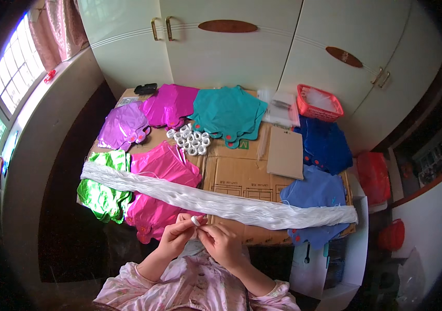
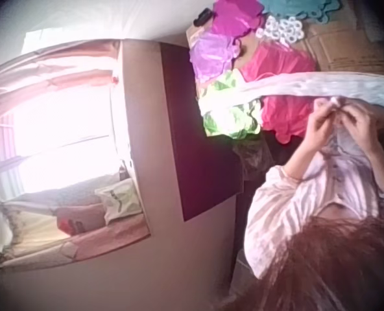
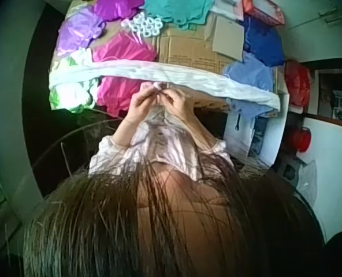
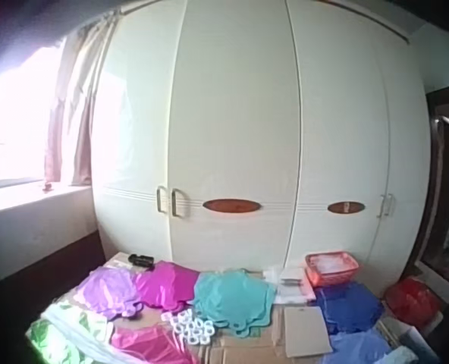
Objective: Assembling plastic components by manually attaching small white fasteners to colorful hexagonal plastic sheets.
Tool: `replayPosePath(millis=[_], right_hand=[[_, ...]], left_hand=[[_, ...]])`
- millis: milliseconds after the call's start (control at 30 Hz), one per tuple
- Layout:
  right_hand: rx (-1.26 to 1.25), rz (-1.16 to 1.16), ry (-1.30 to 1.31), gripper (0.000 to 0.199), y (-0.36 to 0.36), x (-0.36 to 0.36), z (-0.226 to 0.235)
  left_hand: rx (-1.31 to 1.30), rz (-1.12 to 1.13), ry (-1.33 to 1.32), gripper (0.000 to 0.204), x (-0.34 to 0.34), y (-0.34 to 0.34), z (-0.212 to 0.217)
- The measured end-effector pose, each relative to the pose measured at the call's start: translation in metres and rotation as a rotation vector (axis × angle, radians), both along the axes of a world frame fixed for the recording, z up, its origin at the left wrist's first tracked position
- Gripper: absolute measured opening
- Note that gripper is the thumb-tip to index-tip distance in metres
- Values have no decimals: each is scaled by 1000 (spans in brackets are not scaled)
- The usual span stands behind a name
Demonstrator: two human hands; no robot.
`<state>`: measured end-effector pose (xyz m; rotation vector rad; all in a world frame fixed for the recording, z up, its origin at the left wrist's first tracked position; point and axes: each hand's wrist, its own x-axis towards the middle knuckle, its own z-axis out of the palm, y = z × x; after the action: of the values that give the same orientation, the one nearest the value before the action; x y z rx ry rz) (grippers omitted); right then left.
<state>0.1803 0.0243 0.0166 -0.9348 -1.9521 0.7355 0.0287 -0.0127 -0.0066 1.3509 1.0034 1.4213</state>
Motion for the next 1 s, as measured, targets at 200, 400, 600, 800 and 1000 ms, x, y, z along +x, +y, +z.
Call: replayPosePath(millis=[200,400,600,800,1000], right_hand=[[288,11,-90,16,9,6,16],[188,260,-83,21,32,19,21],[-172,588,151,16,55,23,-3],[-99,330,237,7,35,12,-14],[-95,157,280,12,15,5,-17]], left_hand=[[-23,-23,151,26,-2,-1,1],[-107,-86,243,11,-3,-3,8],[-303,-308,-153,18,-5,-5,4],[-323,-342,-773,18,2,-3,-9],[-235,-216,-703,15,6,1,-11]])
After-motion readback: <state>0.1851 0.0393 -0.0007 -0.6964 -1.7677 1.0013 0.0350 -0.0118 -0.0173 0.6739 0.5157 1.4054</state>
